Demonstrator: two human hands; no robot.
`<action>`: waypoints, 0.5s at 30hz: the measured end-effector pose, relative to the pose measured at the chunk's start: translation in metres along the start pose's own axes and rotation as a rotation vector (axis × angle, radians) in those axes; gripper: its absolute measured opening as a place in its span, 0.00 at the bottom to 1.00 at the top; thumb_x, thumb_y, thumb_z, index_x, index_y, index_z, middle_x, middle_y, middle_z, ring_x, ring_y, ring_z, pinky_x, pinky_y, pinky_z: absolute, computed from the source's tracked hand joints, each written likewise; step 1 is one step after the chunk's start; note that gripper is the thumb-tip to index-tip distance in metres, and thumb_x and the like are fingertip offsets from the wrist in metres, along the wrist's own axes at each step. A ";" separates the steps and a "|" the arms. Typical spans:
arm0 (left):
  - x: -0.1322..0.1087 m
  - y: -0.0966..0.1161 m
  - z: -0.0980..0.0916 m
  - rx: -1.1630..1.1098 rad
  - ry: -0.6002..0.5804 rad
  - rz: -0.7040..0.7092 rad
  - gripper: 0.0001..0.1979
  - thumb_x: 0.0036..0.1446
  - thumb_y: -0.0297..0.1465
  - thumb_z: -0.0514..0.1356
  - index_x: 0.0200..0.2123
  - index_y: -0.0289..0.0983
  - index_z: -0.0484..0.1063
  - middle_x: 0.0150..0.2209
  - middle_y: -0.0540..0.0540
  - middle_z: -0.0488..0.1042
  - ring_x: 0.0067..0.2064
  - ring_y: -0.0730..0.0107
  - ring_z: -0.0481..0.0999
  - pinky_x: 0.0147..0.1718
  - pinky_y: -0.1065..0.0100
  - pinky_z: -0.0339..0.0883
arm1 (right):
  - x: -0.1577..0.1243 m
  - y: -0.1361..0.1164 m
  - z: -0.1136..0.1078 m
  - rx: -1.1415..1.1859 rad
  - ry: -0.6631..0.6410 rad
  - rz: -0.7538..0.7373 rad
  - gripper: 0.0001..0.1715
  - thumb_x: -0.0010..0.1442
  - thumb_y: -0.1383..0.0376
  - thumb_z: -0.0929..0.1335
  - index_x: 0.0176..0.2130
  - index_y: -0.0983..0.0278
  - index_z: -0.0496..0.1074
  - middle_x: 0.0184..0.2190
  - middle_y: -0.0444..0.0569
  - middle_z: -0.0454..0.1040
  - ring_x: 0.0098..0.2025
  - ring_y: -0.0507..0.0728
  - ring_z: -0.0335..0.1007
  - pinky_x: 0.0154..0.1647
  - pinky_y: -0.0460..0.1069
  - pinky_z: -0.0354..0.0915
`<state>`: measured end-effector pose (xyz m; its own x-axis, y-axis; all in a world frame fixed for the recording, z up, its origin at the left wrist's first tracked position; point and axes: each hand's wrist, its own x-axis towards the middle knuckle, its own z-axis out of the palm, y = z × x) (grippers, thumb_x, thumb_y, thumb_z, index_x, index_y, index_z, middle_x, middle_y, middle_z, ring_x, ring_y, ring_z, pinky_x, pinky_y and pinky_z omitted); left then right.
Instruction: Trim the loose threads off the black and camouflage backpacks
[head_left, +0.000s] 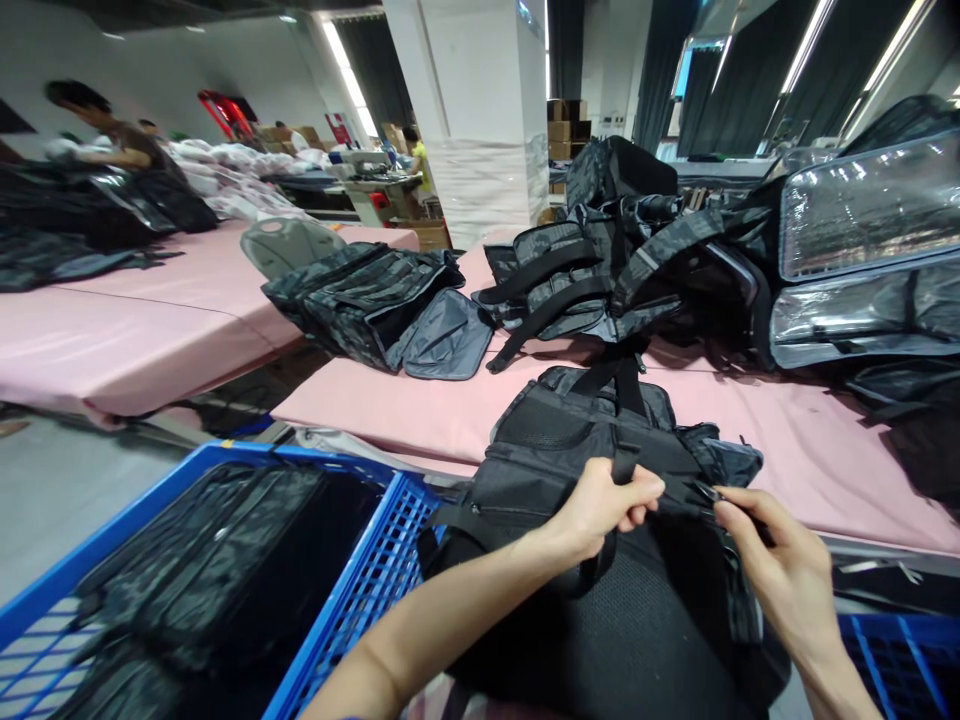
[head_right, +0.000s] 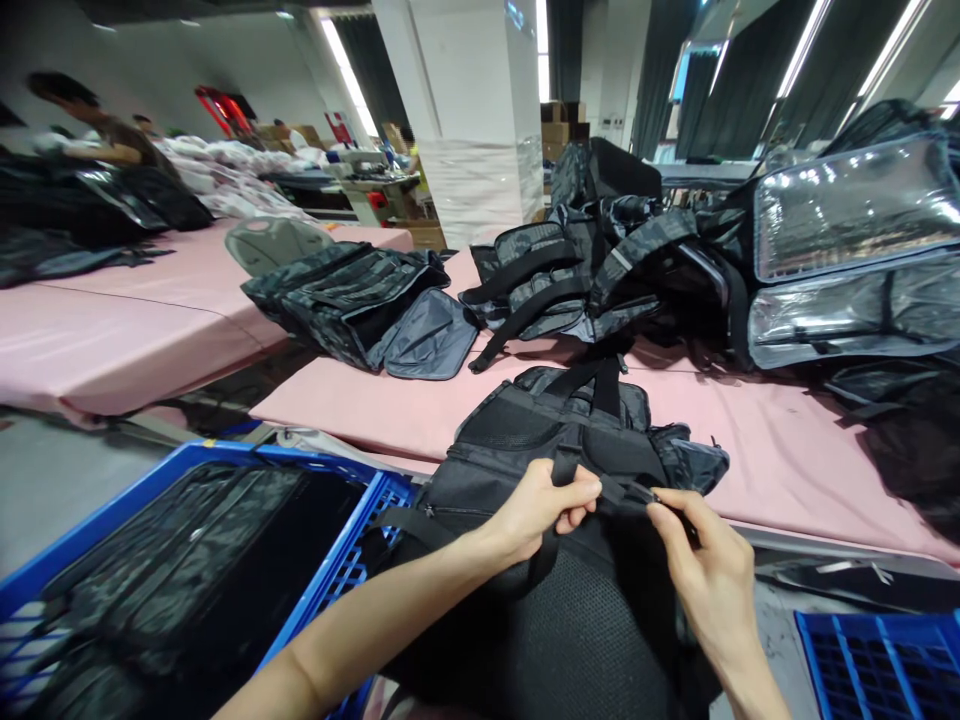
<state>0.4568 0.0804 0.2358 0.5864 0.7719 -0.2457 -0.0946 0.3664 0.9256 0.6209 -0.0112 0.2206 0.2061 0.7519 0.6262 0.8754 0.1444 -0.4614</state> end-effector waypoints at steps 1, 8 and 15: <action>0.000 0.000 -0.002 -0.022 -0.011 -0.019 0.15 0.41 0.38 0.65 0.20 0.31 0.69 0.17 0.52 0.64 0.17 0.83 0.58 0.14 0.77 0.47 | 0.000 0.001 0.001 0.028 -0.013 0.004 0.12 0.62 0.57 0.64 0.40 0.61 0.71 0.33 0.45 0.76 0.30 0.52 0.72 0.30 0.44 0.65; 0.001 -0.003 -0.005 -0.014 -0.026 -0.049 0.18 0.43 0.41 0.65 0.25 0.30 0.71 0.20 0.51 0.66 0.18 0.85 0.59 0.15 0.78 0.46 | 0.006 -0.005 0.017 0.160 -0.098 -0.049 0.10 0.60 0.66 0.63 0.37 0.62 0.74 0.30 0.45 0.73 0.30 0.51 0.69 0.31 0.44 0.63; 0.005 -0.008 -0.004 -0.004 0.012 0.035 0.19 0.42 0.35 0.66 0.37 0.27 0.75 0.17 0.53 0.66 0.17 0.82 0.61 0.16 0.77 0.49 | 0.018 -0.001 0.030 0.607 -0.308 0.542 0.22 0.49 0.48 0.71 0.28 0.65 0.72 0.25 0.47 0.72 0.28 0.54 0.68 0.27 0.46 0.64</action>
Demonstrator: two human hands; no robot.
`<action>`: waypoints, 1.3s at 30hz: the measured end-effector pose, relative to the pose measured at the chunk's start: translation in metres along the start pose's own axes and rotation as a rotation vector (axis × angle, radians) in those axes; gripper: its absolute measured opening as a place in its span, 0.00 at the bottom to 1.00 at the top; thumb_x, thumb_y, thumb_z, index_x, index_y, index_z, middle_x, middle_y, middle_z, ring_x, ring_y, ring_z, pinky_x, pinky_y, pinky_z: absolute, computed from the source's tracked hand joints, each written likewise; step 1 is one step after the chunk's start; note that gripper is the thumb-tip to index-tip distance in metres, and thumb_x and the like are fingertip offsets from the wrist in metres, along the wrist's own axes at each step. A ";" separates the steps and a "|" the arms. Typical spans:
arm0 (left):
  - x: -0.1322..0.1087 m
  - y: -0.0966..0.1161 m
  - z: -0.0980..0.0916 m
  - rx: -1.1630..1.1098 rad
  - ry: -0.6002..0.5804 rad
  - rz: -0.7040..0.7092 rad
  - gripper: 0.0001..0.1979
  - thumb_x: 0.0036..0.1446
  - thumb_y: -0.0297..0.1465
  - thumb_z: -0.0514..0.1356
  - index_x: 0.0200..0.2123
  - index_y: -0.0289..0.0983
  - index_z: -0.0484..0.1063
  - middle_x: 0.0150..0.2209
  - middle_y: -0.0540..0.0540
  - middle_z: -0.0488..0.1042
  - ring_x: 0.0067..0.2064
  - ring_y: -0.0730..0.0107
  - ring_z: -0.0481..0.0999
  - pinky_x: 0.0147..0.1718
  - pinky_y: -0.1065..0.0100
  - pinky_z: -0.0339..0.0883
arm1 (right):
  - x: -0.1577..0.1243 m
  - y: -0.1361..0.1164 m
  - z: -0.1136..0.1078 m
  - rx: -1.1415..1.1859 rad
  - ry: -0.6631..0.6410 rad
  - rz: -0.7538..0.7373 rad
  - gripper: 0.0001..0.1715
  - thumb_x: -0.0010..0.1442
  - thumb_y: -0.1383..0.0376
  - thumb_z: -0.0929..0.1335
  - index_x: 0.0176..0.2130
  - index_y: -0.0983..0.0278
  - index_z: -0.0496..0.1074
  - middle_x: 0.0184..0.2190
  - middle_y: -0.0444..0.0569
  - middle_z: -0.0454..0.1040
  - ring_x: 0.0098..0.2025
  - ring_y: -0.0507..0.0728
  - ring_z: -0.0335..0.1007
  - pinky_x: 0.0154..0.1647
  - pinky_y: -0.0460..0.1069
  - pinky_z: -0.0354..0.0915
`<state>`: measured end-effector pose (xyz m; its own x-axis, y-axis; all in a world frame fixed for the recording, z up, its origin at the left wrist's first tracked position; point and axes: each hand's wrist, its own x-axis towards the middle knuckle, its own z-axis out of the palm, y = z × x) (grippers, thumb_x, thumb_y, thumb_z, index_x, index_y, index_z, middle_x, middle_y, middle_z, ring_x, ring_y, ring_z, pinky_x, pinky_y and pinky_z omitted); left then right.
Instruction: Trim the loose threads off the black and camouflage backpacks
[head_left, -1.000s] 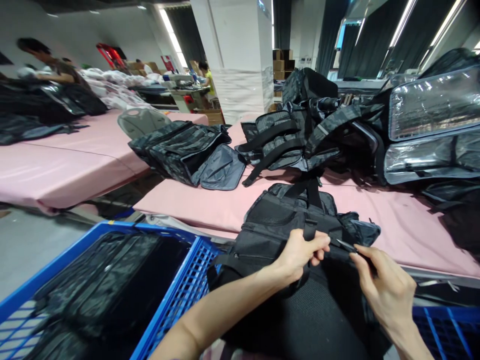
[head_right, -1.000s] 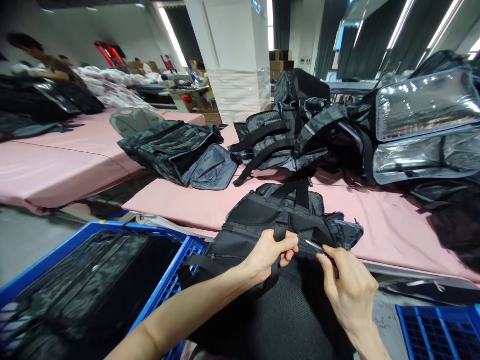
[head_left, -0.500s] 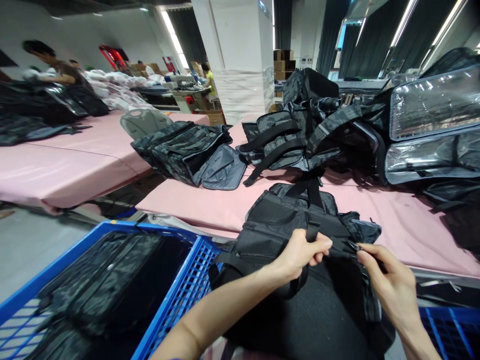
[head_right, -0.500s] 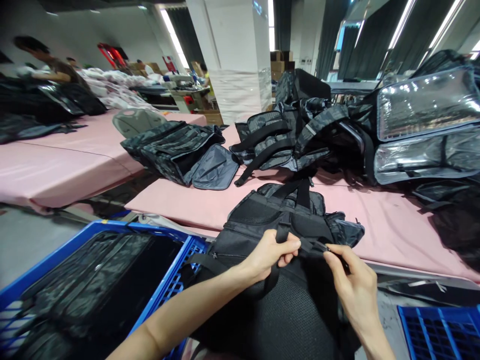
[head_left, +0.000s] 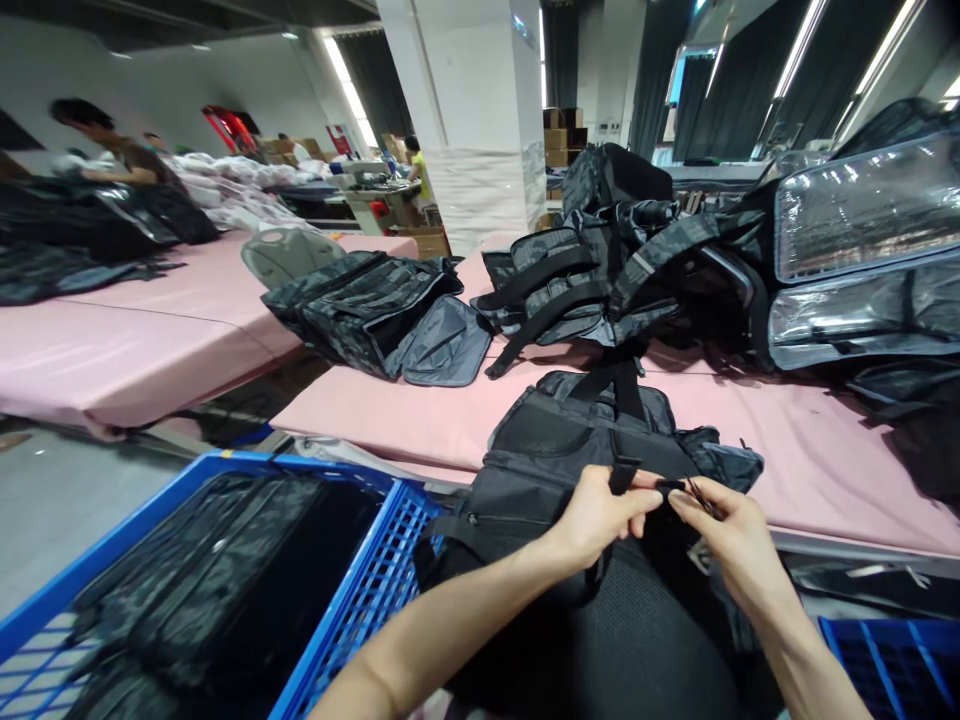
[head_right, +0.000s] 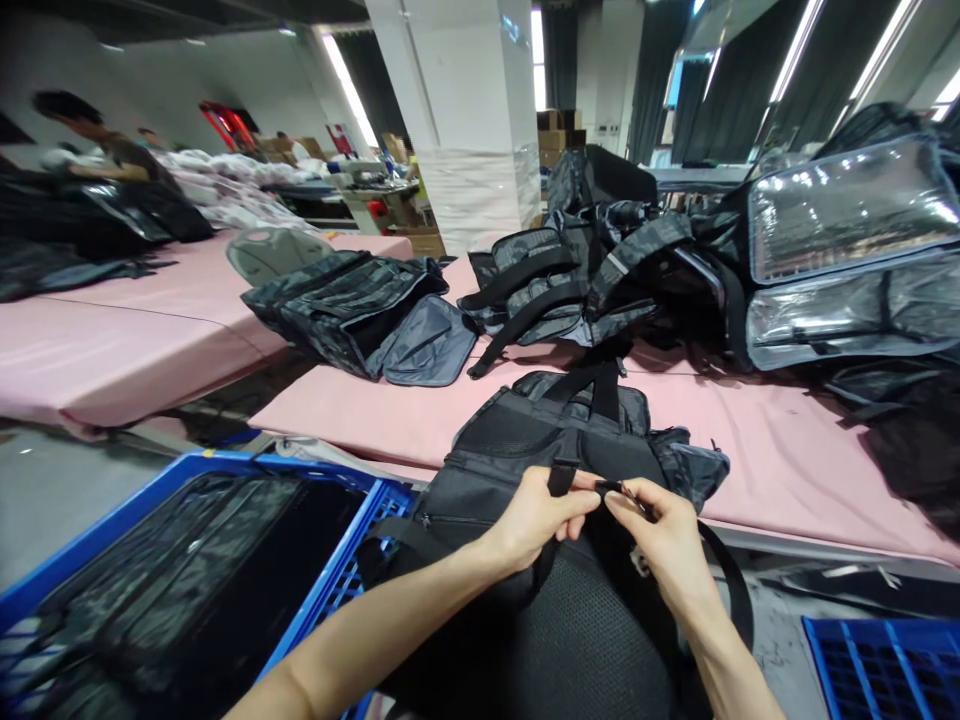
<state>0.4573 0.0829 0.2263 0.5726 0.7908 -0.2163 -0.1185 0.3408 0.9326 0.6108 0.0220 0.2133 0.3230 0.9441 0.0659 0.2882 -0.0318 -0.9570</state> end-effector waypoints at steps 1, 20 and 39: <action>0.001 0.000 0.000 -0.022 0.023 -0.003 0.19 0.42 0.36 0.66 0.34 0.27 0.74 0.15 0.53 0.65 0.16 0.82 0.61 0.15 0.76 0.49 | 0.001 0.002 -0.002 0.010 0.024 -0.004 0.23 0.47 0.48 0.71 0.30 0.65 0.73 0.27 0.48 0.73 0.29 0.55 0.69 0.29 0.46 0.65; 0.013 0.008 0.011 -0.003 0.076 -0.070 0.05 0.45 0.25 0.63 0.27 0.29 0.70 0.12 0.54 0.65 0.14 0.81 0.62 0.13 0.78 0.52 | -0.006 -0.014 -0.039 -1.139 0.427 -1.131 0.21 0.49 0.72 0.74 0.44 0.65 0.70 0.31 0.45 0.77 0.28 0.52 0.68 0.34 0.51 0.57; 0.014 0.006 0.008 -0.036 0.048 -0.106 0.08 0.42 0.28 0.65 0.25 0.29 0.70 0.11 0.54 0.64 0.13 0.81 0.61 0.14 0.77 0.53 | -0.014 0.008 -0.050 -0.664 0.337 -0.797 0.10 0.58 0.67 0.69 0.43 0.61 0.71 0.34 0.46 0.75 0.34 0.53 0.70 0.37 0.49 0.63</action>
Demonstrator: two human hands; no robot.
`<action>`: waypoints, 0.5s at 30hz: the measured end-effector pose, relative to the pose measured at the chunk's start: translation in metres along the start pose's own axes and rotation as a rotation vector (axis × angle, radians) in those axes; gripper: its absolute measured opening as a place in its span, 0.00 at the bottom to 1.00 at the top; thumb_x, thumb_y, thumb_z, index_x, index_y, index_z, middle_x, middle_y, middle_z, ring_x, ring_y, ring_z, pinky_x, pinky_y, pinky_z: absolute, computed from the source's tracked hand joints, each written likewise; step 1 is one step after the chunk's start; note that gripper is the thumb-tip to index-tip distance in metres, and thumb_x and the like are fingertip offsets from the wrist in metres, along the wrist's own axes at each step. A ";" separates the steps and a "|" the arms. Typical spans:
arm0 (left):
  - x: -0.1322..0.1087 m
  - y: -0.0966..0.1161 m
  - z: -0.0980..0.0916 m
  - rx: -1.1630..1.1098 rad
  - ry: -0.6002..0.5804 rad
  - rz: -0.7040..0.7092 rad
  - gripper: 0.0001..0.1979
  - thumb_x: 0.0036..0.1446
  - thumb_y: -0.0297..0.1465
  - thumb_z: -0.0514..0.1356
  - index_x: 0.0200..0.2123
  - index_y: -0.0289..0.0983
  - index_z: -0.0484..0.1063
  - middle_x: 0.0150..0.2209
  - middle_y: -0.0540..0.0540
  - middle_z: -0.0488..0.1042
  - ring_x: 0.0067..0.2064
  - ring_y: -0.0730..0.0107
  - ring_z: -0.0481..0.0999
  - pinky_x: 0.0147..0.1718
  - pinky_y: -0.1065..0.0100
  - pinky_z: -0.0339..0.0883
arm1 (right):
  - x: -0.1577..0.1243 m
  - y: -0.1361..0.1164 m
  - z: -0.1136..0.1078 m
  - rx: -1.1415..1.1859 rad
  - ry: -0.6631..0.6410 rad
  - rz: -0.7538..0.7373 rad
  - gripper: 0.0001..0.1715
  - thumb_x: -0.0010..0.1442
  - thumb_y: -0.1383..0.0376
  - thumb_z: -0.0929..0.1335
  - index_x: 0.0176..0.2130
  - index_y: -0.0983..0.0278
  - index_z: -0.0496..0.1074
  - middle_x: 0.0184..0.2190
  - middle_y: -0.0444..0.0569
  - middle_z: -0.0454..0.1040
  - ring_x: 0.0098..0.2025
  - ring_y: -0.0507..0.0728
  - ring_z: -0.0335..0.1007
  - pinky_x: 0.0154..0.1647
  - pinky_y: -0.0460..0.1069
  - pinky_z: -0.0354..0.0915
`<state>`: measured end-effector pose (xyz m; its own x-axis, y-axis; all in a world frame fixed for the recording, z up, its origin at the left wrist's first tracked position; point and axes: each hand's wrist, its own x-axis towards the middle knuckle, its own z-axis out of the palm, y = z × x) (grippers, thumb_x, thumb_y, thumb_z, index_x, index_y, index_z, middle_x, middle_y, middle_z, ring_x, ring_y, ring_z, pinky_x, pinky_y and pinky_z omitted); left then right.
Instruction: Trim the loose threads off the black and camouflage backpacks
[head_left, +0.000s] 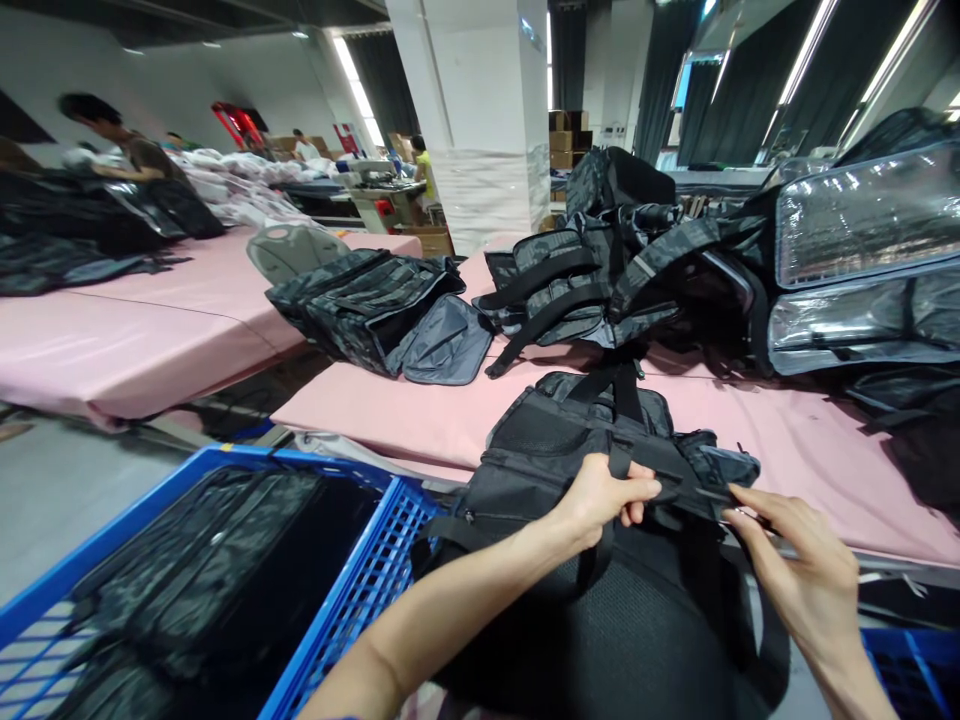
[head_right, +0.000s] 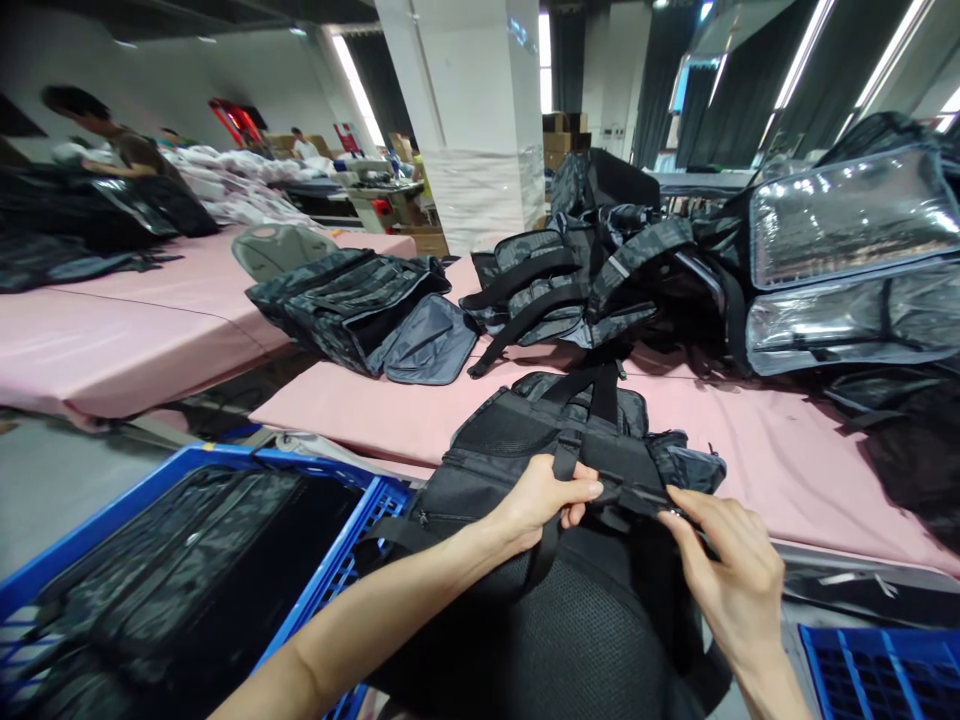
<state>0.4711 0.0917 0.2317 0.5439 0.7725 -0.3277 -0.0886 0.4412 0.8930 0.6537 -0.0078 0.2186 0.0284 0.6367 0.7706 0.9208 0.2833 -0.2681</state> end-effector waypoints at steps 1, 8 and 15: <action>0.000 0.000 0.000 0.004 -0.010 0.003 0.08 0.42 0.28 0.65 0.25 0.29 0.70 0.11 0.54 0.64 0.13 0.81 0.61 0.14 0.77 0.53 | -0.001 0.000 -0.001 -0.036 -0.018 -0.041 0.11 0.57 0.67 0.70 0.43 0.61 0.71 0.35 0.46 0.75 0.35 0.53 0.71 0.38 0.49 0.63; -0.001 0.002 0.000 0.021 -0.013 0.007 0.09 0.42 0.29 0.65 0.25 0.29 0.70 0.13 0.54 0.65 0.14 0.82 0.61 0.14 0.77 0.53 | 0.003 -0.007 -0.007 -0.168 -0.023 -0.155 0.15 0.56 0.70 0.70 0.44 0.63 0.70 0.34 0.47 0.76 0.34 0.53 0.71 0.37 0.49 0.62; 0.000 0.004 0.000 0.115 -0.057 0.035 0.06 0.45 0.26 0.64 0.27 0.29 0.72 0.12 0.55 0.64 0.14 0.82 0.61 0.15 0.78 0.53 | 0.008 -0.006 -0.010 -0.247 -0.048 -0.229 0.13 0.57 0.68 0.70 0.44 0.62 0.71 0.34 0.46 0.77 0.32 0.53 0.70 0.36 0.49 0.60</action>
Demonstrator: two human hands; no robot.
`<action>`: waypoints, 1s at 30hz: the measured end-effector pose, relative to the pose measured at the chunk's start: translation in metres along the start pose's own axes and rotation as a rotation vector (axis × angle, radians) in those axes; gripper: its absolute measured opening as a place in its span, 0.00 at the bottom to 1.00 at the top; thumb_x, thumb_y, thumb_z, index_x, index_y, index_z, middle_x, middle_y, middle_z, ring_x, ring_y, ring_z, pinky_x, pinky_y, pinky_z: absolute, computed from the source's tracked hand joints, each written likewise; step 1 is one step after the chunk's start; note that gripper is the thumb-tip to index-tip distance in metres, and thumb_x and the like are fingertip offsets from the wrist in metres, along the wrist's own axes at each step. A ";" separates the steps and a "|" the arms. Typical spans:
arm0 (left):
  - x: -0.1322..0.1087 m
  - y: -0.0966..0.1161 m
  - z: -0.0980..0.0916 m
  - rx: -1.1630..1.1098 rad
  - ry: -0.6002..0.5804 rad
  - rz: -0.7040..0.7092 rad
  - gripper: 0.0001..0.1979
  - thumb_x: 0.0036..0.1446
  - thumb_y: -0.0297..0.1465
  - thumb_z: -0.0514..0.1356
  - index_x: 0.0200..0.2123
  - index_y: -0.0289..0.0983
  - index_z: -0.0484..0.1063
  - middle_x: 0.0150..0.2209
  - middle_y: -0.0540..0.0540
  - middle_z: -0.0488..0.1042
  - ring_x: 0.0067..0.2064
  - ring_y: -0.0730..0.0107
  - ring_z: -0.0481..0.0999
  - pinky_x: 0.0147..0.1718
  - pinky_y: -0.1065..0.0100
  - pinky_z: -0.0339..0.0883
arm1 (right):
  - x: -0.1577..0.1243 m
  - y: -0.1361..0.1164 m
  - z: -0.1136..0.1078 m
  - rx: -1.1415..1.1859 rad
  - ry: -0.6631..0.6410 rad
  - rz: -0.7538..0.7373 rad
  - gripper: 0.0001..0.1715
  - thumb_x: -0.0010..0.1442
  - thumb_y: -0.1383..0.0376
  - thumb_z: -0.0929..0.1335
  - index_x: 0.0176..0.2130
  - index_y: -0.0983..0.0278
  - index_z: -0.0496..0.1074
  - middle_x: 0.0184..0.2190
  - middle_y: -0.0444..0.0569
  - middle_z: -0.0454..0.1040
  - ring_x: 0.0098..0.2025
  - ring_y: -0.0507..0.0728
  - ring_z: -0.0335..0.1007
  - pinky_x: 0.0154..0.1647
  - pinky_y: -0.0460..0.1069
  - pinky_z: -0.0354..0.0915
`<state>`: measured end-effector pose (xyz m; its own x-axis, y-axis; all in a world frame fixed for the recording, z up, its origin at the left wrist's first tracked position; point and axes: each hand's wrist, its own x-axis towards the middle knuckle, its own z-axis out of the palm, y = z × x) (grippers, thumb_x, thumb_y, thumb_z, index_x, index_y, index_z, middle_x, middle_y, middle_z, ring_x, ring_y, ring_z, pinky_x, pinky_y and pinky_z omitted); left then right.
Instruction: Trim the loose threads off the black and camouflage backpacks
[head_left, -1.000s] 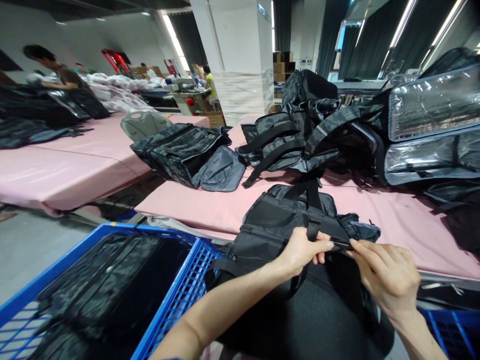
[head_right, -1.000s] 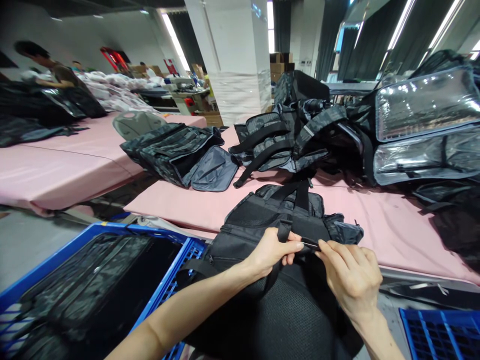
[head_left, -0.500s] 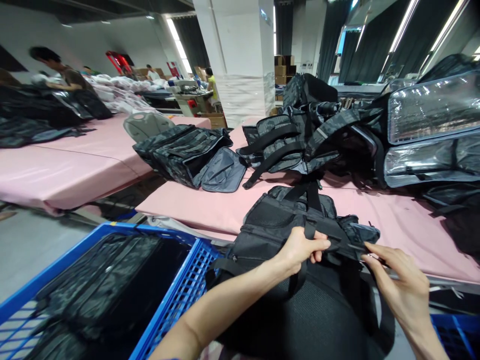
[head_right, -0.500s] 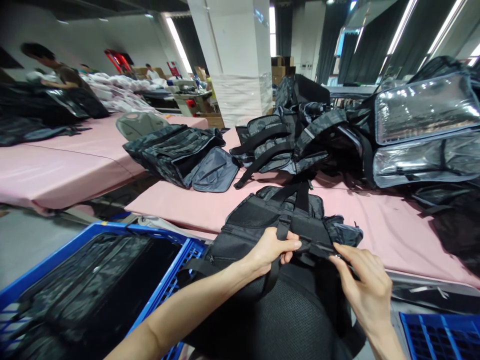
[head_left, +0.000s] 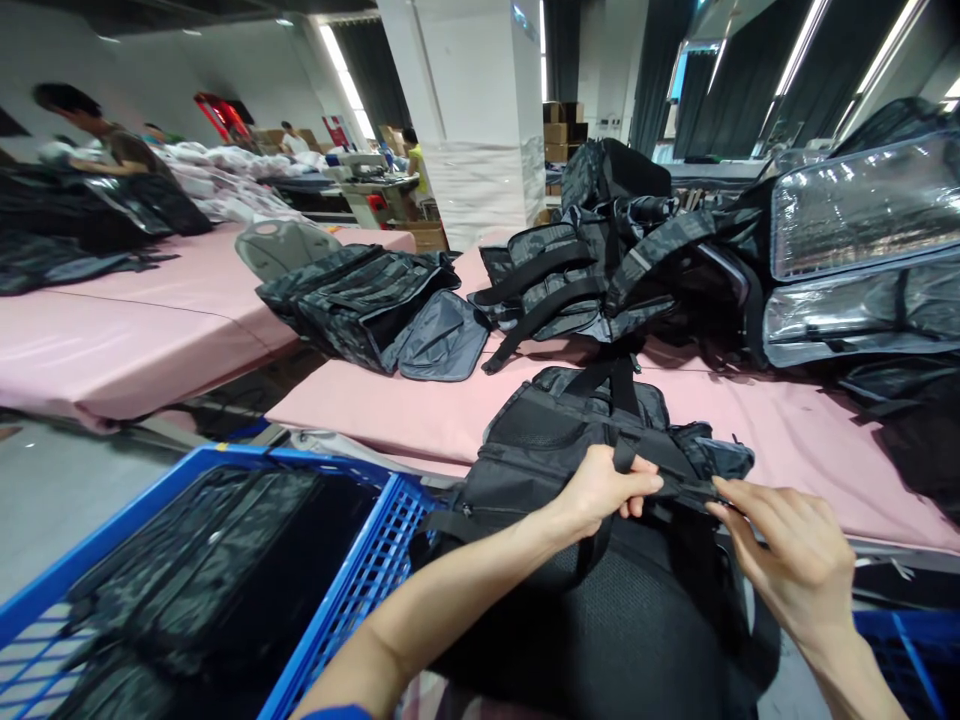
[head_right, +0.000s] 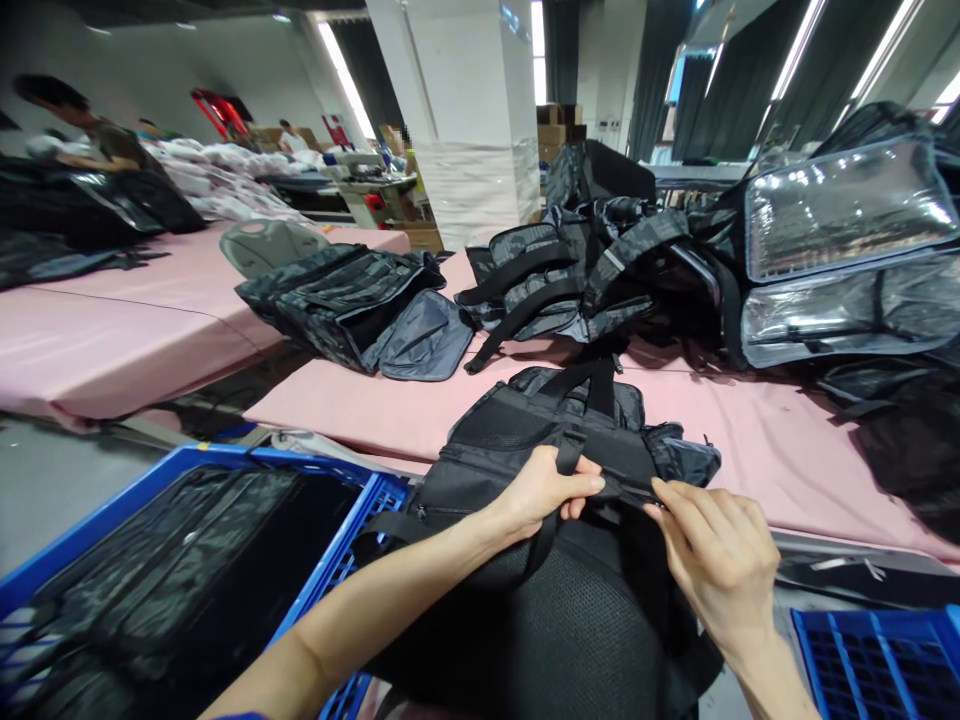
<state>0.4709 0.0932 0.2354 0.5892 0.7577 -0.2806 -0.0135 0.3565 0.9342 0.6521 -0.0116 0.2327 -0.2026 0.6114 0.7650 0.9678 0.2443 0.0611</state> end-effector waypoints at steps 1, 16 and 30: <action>0.000 0.001 0.000 0.024 -0.014 0.013 0.06 0.45 0.26 0.63 0.28 0.29 0.72 0.12 0.55 0.64 0.14 0.82 0.61 0.15 0.78 0.53 | 0.001 0.001 -0.001 -0.011 -0.009 -0.019 0.13 0.57 0.68 0.70 0.44 0.62 0.71 0.33 0.46 0.77 0.31 0.52 0.70 0.35 0.49 0.59; 0.004 0.003 -0.006 0.090 -0.073 -0.015 0.10 0.44 0.28 0.64 0.31 0.27 0.75 0.13 0.55 0.64 0.15 0.84 0.60 0.15 0.79 0.53 | -0.007 0.012 0.000 0.252 -0.116 0.092 0.09 0.57 0.66 0.70 0.41 0.60 0.73 0.33 0.44 0.76 0.33 0.52 0.71 0.37 0.48 0.63; -0.005 -0.016 -0.004 0.161 -0.178 -0.039 0.10 0.43 0.30 0.64 0.30 0.29 0.75 0.13 0.55 0.64 0.16 0.82 0.60 0.16 0.77 0.51 | -0.009 -0.006 0.031 0.511 0.028 0.682 0.10 0.59 0.60 0.66 0.29 0.62 0.72 0.26 0.44 0.72 0.27 0.51 0.68 0.28 0.44 0.63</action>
<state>0.4646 0.0861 0.2209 0.7198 0.6320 -0.2870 0.1327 0.2806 0.9506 0.6435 0.0049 0.2050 0.4107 0.7309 0.5450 0.6888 0.1429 -0.7107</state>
